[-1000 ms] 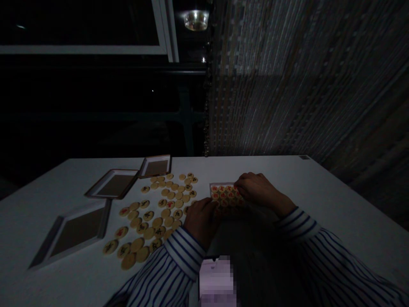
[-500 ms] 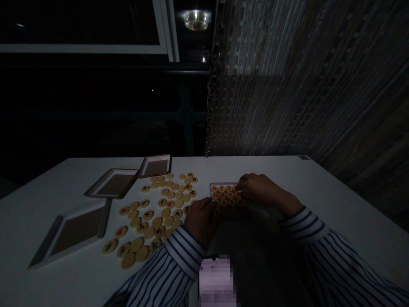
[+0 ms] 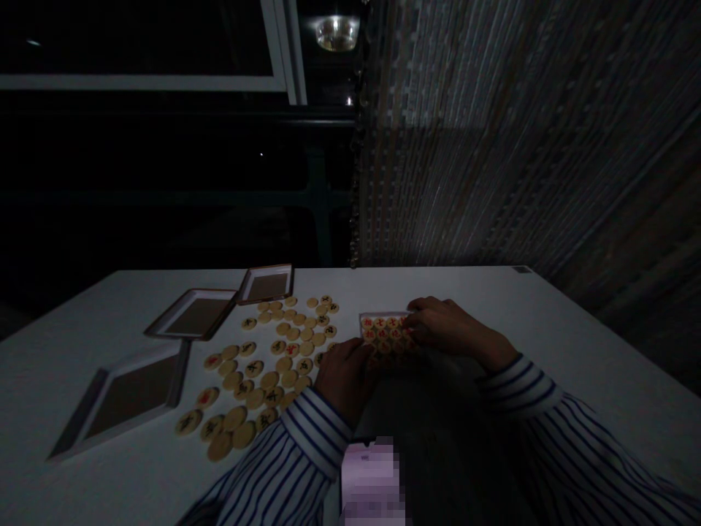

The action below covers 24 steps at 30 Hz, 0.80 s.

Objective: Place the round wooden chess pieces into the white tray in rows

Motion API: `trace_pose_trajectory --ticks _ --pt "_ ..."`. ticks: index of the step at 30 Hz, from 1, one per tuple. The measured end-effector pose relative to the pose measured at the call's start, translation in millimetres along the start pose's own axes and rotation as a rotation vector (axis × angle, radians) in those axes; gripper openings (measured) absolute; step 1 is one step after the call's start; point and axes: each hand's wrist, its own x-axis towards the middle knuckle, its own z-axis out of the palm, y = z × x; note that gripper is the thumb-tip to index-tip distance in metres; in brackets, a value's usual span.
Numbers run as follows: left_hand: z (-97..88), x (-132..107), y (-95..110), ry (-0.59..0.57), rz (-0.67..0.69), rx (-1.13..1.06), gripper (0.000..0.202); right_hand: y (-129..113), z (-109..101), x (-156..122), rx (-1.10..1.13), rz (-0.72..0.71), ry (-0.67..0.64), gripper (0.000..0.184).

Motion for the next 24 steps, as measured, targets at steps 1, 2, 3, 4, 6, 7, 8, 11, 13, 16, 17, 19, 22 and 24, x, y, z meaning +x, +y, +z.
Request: trace_pose_trajectory --ticks 1,2,3,4,6,7,8,11,13,16,17,19,22,24 --pt "-0.3 0.1 0.3 0.001 -0.005 -0.004 0.026 0.2 0.2 0.1 0.000 -0.002 0.001 0.027" --pt "-0.6 0.1 0.6 0.005 -0.010 -0.007 0.026 0.3 0.4 0.2 0.000 -0.005 0.002 0.028" --pt "-0.8 0.1 0.6 0.008 -0.010 -0.007 0.026 0.4 0.5 0.2 -0.001 -0.007 0.002 0.028" --pt "-0.9 0.1 0.5 0.009 -0.007 -0.008 0.026 0.3 0.4 0.2 -0.002 -0.005 0.003 0.028" --pt "-0.9 0.1 -0.2 0.007 0.005 -0.011 0.027 -0.3 -0.2 0.1 -0.007 -0.002 0.001 0.028" --pt "-0.9 0.1 -0.5 0.002 0.006 -0.013 0.027 -0.8 -0.7 0.0 -0.010 -0.002 -0.001 0.028" --pt "-0.8 0.2 -0.8 -0.004 0.002 -0.015 0.028 -1.4 -1.2 -0.2 -0.012 -0.005 -0.005 0.027" --pt "-0.7 0.7 -0.8 -0.024 -0.007 -0.015 0.028 -3.0 -2.5 -0.7 -0.018 -0.002 -0.012 0.026" --pt "-0.8 1.0 -0.4 -0.026 -0.008 -0.004 0.028 -3.5 -2.8 -0.9 -0.019 -0.003 -0.010 0.026" --pt "-0.8 1.3 0.1 -0.012 -0.007 0.003 0.027 -2.7 -3.0 -1.2 -0.018 -0.016 0.001 0.026" --pt "-0.7 1.3 0.1 -0.006 -0.003 0.000 0.026 -2.1 -3.2 -1.5 -0.018 -0.015 0.006 0.026" --pt "-0.3 1.1 -0.4 -0.001 0.009 -0.001 0.026 -0.6 -4.2 -2.2 -0.013 -0.002 0.017 0.027" --pt "0.5 0.5 -1.3 0.000 0.004 0.009 0.027 1.4 -6.8 -3.7 -0.004 0.017 0.034 0.029" --pt "0.2 0.4 -1.4 -0.010 -0.013 0.017 0.027 2.4 -8.7 -4.8 0.005 0.023 0.040 0.030"
